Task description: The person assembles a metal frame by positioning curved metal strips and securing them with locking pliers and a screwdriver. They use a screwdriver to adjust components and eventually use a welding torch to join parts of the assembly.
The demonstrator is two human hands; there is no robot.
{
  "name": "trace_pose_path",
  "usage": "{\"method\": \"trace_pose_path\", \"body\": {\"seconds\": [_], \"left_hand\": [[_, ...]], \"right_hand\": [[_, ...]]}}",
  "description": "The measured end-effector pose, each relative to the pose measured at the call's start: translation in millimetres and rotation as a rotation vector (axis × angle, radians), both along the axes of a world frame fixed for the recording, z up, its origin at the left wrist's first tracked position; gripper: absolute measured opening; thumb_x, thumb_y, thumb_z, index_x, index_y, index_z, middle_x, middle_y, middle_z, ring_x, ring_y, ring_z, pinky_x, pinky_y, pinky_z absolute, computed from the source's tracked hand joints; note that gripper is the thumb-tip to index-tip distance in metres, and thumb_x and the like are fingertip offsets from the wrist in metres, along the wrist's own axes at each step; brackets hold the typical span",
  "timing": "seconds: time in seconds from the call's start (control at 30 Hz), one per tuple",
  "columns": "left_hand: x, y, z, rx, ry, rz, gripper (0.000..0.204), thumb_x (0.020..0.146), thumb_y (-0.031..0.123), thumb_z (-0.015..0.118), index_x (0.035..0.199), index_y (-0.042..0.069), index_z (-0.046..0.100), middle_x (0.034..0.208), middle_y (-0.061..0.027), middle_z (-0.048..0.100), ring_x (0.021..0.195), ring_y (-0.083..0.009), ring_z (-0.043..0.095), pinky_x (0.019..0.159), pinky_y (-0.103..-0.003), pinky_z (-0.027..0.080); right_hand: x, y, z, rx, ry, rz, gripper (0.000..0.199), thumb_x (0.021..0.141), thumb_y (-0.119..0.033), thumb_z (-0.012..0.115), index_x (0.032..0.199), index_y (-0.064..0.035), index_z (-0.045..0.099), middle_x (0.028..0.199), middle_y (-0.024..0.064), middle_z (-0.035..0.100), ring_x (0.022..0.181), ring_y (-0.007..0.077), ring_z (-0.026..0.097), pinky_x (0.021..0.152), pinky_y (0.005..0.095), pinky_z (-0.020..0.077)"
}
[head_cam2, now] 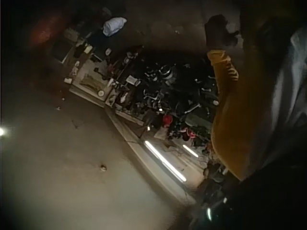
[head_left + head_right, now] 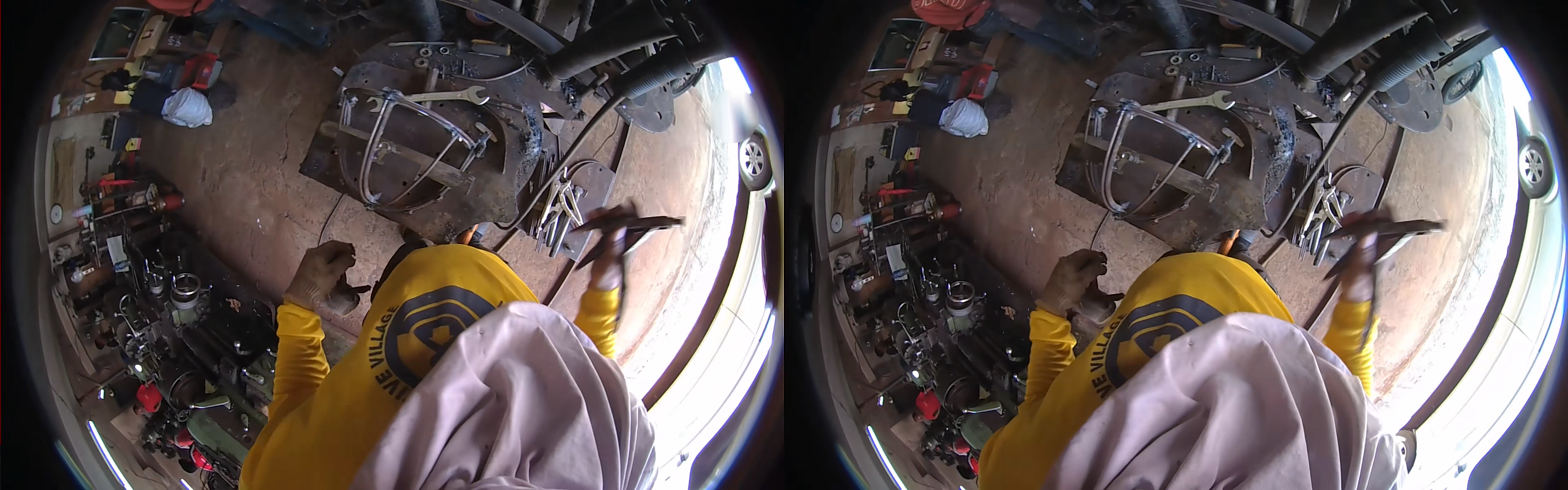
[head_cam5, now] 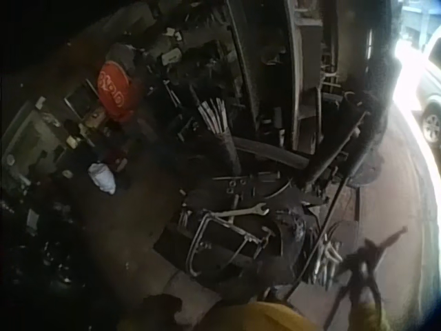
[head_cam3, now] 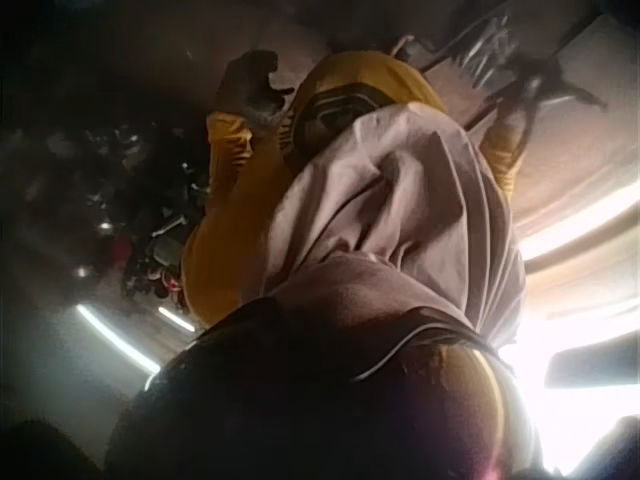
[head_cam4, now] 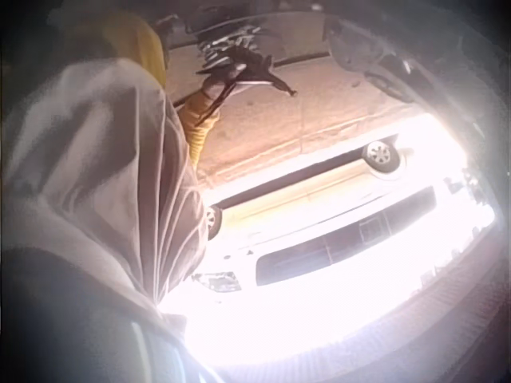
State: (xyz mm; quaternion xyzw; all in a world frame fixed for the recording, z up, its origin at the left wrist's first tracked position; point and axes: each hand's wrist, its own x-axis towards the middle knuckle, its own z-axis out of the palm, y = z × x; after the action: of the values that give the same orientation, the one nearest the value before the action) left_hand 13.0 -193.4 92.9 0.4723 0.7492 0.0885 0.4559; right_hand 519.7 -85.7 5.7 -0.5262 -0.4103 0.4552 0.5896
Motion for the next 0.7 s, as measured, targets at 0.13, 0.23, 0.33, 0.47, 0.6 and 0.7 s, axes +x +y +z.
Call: {"method": "trace_pose_path", "body": {"seconds": [0.13,0.23,0.33,0.47,0.6,0.7], "left_hand": [[20,37,52,0.336,-0.417,-0.300,0.044,0.090,0.012,0.077,0.130,0.004,0.062,0.108,-0.0101,0.074,0.075,-0.0143,0.068,0.073,-0.031,0.059],[69,73,87,0.439,-0.306,-0.535,0.087,0.079,0.025,0.089,0.150,0.010,0.042,0.123,-0.0153,0.068,0.097,-0.0177,0.068,0.088,-0.034,0.059],[102,104,68,0.463,-0.213,-0.609,0.111,0.075,0.041,0.091,0.157,0.005,0.025,0.139,-0.0214,0.058,0.121,-0.0323,0.064,0.097,-0.039,0.057],[95,129,59,0.824,-0.426,-0.522,0.116,0.073,0.041,0.091,0.158,0.002,0.021,0.153,-0.0240,0.043,0.139,-0.0387,0.049,0.113,-0.044,0.045],[59,149,39,0.711,-0.702,-0.571,0.111,0.073,0.038,0.091,0.156,0.003,0.026,0.149,-0.0246,0.045,0.133,-0.0397,0.054,0.108,-0.045,0.049],[40,155,12,1.012,-0.568,-0.693,0.091,0.079,0.046,0.086,0.147,0.005,0.041,0.134,-0.0193,0.058,0.111,-0.0344,0.066,0.094,-0.045,0.056]], "right_hand": [[-104,-23,38,-0.102,0.193,0.301,0.098,0.089,-0.060,0.074,0.152,0.0017,0.032,0.106,0.0048,0.057,0.090,0.0156,0.060,0.083,0.0319,0.0499],[-166,3,74,0.023,0.099,0.392,0.114,0.079,-0.065,0.078,0.156,0.0007,0.027,0.104,0.0023,0.051,0.089,0.0139,0.054,0.081,0.0289,0.0475],[-205,30,130,0.167,-0.207,0.420,0.117,0.083,-0.072,0.068,0.158,0.0037,0.019,0.110,0.0113,0.057,0.095,0.0204,0.059,0.084,0.0338,0.0505],[-256,45,145,0.208,-0.273,0.417,0.114,0.090,-0.069,0.063,0.159,0.0057,0.011,0.123,0.0214,0.058,0.113,0.0313,0.060,0.097,0.0390,0.0496],[-289,58,159,0.271,-0.347,0.446,0.135,0.079,-0.068,0.078,0.161,-0.0028,-0.007,0.147,0.0279,0.043,0.137,0.0382,0.047,0.111,0.0456,0.0414],[-309,68,180,0.259,-0.127,0.495,0.159,0.061,-0.067,0.091,0.160,-0.0095,-0.020,0.156,0.0282,0.034,0.142,0.0386,0.043,0.116,0.0502,0.0358]]}}
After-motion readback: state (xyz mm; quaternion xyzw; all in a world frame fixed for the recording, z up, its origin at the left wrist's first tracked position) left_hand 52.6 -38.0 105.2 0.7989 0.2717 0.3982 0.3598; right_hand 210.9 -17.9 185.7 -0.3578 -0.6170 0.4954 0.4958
